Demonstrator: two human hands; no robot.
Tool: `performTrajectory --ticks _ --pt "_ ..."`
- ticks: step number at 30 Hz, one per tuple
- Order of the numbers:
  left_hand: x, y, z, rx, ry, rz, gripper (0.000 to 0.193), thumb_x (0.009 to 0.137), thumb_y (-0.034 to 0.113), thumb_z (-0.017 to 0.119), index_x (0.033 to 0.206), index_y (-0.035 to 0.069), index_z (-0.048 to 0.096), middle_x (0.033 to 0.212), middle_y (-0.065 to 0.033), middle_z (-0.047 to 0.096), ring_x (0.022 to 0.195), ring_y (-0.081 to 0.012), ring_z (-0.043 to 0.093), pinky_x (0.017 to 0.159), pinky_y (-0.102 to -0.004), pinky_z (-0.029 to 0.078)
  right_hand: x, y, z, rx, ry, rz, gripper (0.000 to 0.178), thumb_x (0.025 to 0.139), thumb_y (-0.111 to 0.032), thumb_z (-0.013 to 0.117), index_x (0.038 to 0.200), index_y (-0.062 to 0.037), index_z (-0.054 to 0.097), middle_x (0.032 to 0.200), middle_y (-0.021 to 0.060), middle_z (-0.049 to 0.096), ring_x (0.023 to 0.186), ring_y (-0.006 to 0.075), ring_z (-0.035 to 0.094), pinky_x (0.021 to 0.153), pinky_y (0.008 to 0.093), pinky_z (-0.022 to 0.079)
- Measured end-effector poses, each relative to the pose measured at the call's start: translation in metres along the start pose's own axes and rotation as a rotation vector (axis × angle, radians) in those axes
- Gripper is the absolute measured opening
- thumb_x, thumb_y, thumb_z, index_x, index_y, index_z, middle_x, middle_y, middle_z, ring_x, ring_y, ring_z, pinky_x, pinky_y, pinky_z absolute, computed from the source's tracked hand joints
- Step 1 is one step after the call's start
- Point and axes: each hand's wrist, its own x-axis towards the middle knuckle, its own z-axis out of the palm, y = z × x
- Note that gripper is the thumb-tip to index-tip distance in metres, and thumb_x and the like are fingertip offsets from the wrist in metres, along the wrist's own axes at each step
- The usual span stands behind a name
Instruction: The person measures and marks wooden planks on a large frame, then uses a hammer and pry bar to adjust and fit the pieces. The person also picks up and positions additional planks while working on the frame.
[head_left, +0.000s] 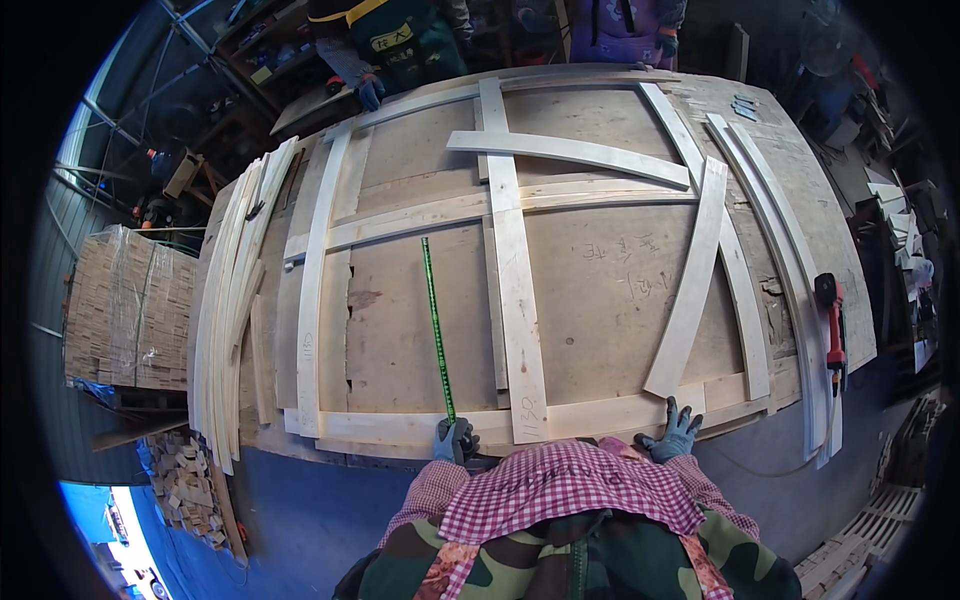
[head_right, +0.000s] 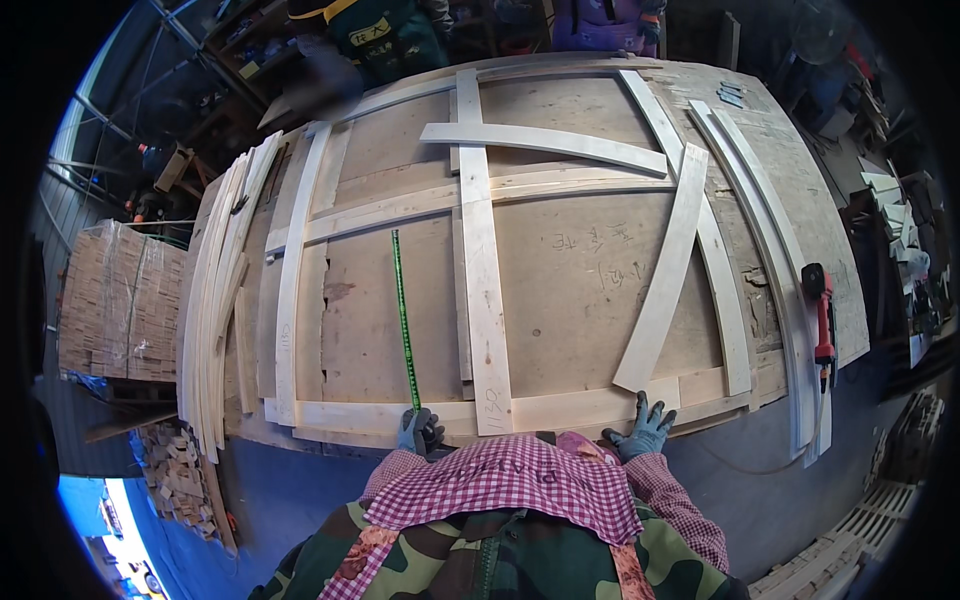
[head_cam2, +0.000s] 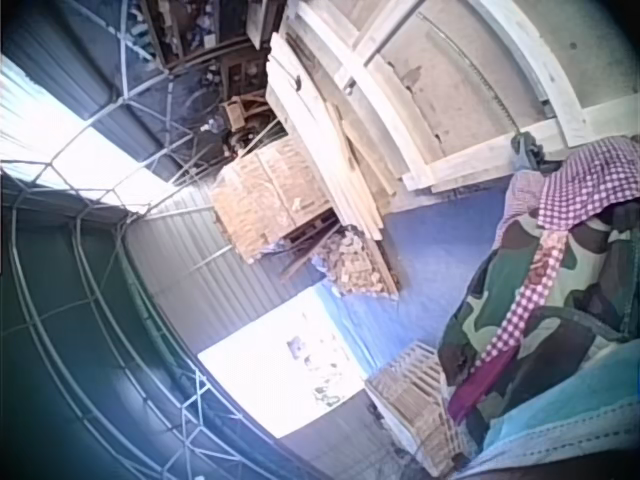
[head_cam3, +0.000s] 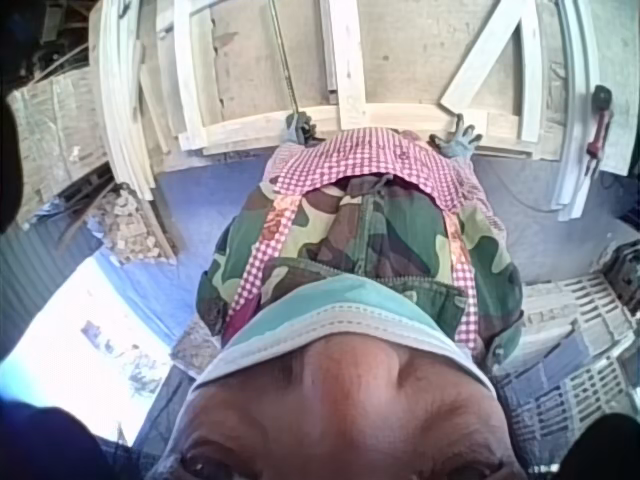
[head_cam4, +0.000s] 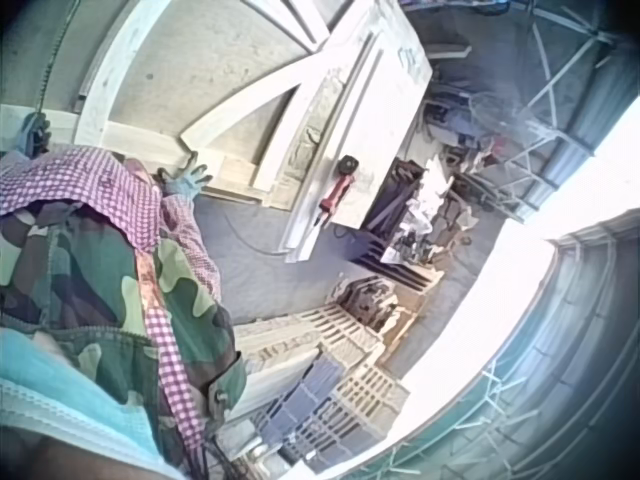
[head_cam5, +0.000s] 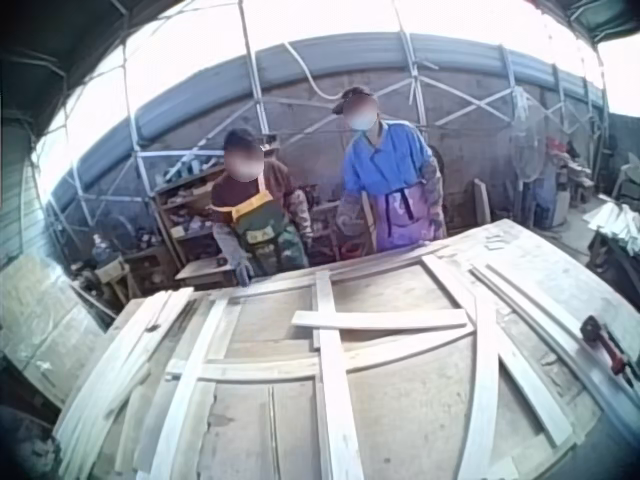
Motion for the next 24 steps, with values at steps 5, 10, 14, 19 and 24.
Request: performTrajectory --ticks 5,10,14,19,24 --pt "-0.0025 0.0016 0.0012 0.006 0.004 0.003 0.026 0.079 0.017 0.066 0.100 0.012 0.051 0.085 -0.0063 0.057 0.067 -0.0248 0.062 0.052 -0.0366 0.053 -0.0020 -0.0036 -0.0052 -0.017 -0.035 0.012 0.117 0.066 -0.062 0.074 0.152 -0.0277 0.003 0.153 0.0282 0.005 0.140 0.0509 -0.007 0.115 0.0561 -0.001" --pt "-0.0016 -0.0003 0.0009 -0.028 -0.012 0.010 0.026 0.079 0.016 0.065 0.100 0.011 0.050 0.084 -0.0064 0.057 0.064 -0.0241 0.061 0.049 -0.0351 0.052 0.0000 -0.0019 -0.0032 -0.033 -0.042 0.012 0.116 0.067 -0.063 0.073 0.152 -0.0278 0.002 0.154 0.0276 0.004 0.140 0.0499 -0.008 0.115 0.0555 -0.002" --pt "-0.0024 0.0006 0.0011 -0.031 -0.008 0.008 0.025 0.079 0.016 0.065 0.100 0.011 0.051 0.084 -0.0067 0.057 0.064 -0.0241 0.061 0.049 -0.0355 0.052 -0.0018 -0.0036 -0.0045 -0.022 -0.036 0.013 0.116 0.067 -0.062 0.074 0.152 -0.0281 0.003 0.154 0.0277 0.005 0.140 0.0502 -0.008 0.115 0.0554 -0.002" --pt "0.0035 -0.0023 -0.0025 -0.005 -0.015 0.013 0.026 0.079 0.016 0.065 0.100 0.011 0.052 0.084 -0.0071 0.058 0.066 -0.0248 0.062 0.053 -0.0379 0.053 -0.0023 -0.0030 -0.0044 0.002 -0.021 0.015 0.115 0.066 -0.059 0.076 0.152 -0.0289 0.005 0.153 0.0278 0.007 0.140 0.0511 -0.006 0.115 0.0557 0.001" --pt "0.0035 -0.0040 -0.0026 -0.004 -0.012 0.027 0.028 0.078 0.017 0.066 0.102 0.011 0.052 0.086 -0.0072 0.059 0.068 -0.0257 0.063 0.056 -0.0385 0.054 -0.0018 -0.0010 -0.0014 0.009 0.006 0.004 0.114 0.066 -0.057 0.077 0.152 -0.0290 0.006 0.153 0.0278 0.008 0.139 0.0519 -0.004 0.115 0.0564 0.004"
